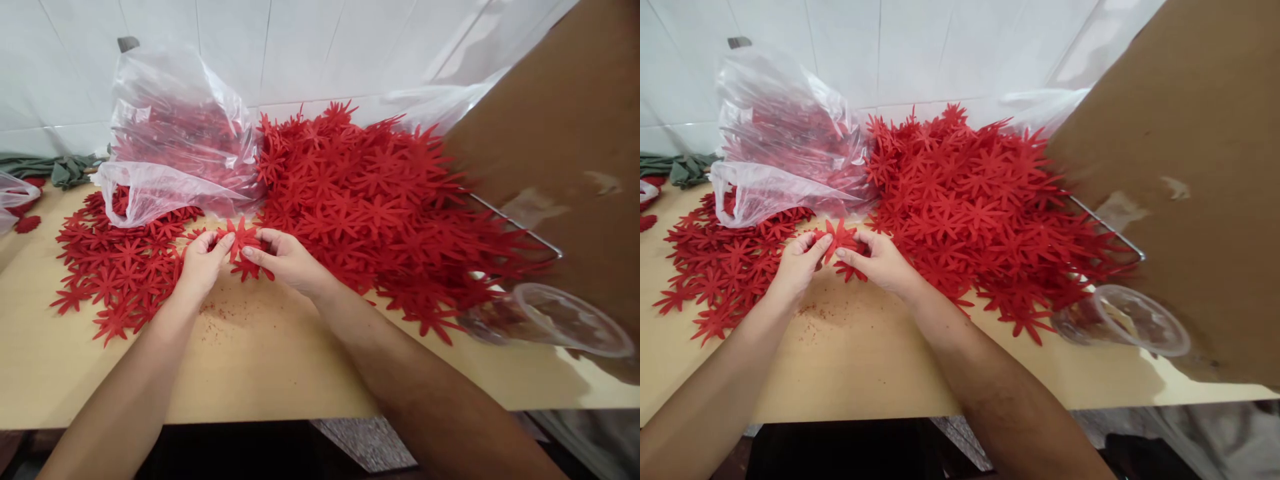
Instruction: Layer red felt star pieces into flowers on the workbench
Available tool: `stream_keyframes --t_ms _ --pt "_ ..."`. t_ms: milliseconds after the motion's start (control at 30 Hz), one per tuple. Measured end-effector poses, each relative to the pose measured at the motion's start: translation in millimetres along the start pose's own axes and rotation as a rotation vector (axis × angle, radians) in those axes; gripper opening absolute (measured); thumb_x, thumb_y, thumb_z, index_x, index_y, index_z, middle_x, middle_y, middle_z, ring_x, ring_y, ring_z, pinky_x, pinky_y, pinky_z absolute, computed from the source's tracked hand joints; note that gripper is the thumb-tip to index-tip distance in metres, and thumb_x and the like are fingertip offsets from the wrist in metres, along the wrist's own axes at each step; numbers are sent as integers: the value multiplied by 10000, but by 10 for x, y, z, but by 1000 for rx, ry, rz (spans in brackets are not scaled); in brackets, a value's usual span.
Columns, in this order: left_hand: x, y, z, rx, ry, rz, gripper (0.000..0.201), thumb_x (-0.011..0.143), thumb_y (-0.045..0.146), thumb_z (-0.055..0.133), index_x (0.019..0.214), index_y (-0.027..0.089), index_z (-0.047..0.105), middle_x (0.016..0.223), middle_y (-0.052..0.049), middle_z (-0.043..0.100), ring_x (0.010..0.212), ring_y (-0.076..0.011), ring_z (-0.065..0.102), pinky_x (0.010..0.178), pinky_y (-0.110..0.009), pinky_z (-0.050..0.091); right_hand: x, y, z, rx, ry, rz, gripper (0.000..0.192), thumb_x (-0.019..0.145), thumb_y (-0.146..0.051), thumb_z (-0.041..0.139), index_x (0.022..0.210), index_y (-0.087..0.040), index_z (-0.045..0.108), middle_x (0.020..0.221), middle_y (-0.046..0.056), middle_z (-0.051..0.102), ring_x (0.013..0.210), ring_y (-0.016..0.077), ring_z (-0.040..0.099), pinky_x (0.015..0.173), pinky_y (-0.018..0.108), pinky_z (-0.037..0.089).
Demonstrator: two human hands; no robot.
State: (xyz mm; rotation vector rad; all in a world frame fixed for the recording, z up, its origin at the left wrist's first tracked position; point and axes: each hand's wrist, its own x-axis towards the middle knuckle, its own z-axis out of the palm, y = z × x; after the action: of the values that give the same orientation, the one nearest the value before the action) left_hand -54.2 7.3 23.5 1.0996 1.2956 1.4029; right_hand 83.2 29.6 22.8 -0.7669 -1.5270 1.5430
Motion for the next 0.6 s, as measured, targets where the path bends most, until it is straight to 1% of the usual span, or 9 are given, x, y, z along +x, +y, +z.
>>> stream_keyframes --t_ms 100,167,233,300,367,467,600 --pt "-4 -2 -5 30 -15 18 219 650 331 638 583 162 515 503 67 440 492 -49 378 528 -193 339 3 9 4 66 1 46 360 613 -473 672 810 -179 603 721 3 645 585 97 597 561 235 513" --pt "-15 -8 4 51 -38 38 219 658 342 630 589 161 526 510 64 447 485 -48 372 517 -193 333 8 24 -1 102 19 81 355 577 -471 697 739 -170 602 651 -10 629 536 89 582 529 227 503" --pt "-28 -15 16 55 -64 52 212 667 351 621 614 161 545 521 59 467 480 -48 374 506 -193 328 12 35 -5 132 31 97 356 529 -442 735 704 -161 604 629 -20 621 543 80 579 556 222 506" --pt "-36 -16 24 34 -65 50 212 662 352 628 625 161 545 511 62 464 462 -43 364 486 -190 315 14 40 -7 158 29 97 361 515 -426 747 717 -159 611 645 -22 623 575 81 583 596 229 512" --pt "-33 -12 23 -6 -36 33 229 652 351 640 612 164 515 478 75 432 428 -36 336 454 -186 288 16 41 -13 158 25 101 346 543 -427 731 726 -159 611 647 -22 617 573 80 575 596 237 508" --pt "-11 -3 -1 -41 23 9 267 649 360 642 598 171 461 443 85 408 386 -31 318 411 -188 252 23 42 -39 109 65 91 307 577 -423 713 659 -154 590 593 -37 579 512 52 524 543 205 468" --pt "28 1 -43 -10 79 11 286 641 337 646 579 176 419 431 86 404 373 -34 335 399 -188 252 40 35 -80 149 142 106 331 511 -410 754 609 -157 565 549 -59 547 485 26 486 498 168 417"
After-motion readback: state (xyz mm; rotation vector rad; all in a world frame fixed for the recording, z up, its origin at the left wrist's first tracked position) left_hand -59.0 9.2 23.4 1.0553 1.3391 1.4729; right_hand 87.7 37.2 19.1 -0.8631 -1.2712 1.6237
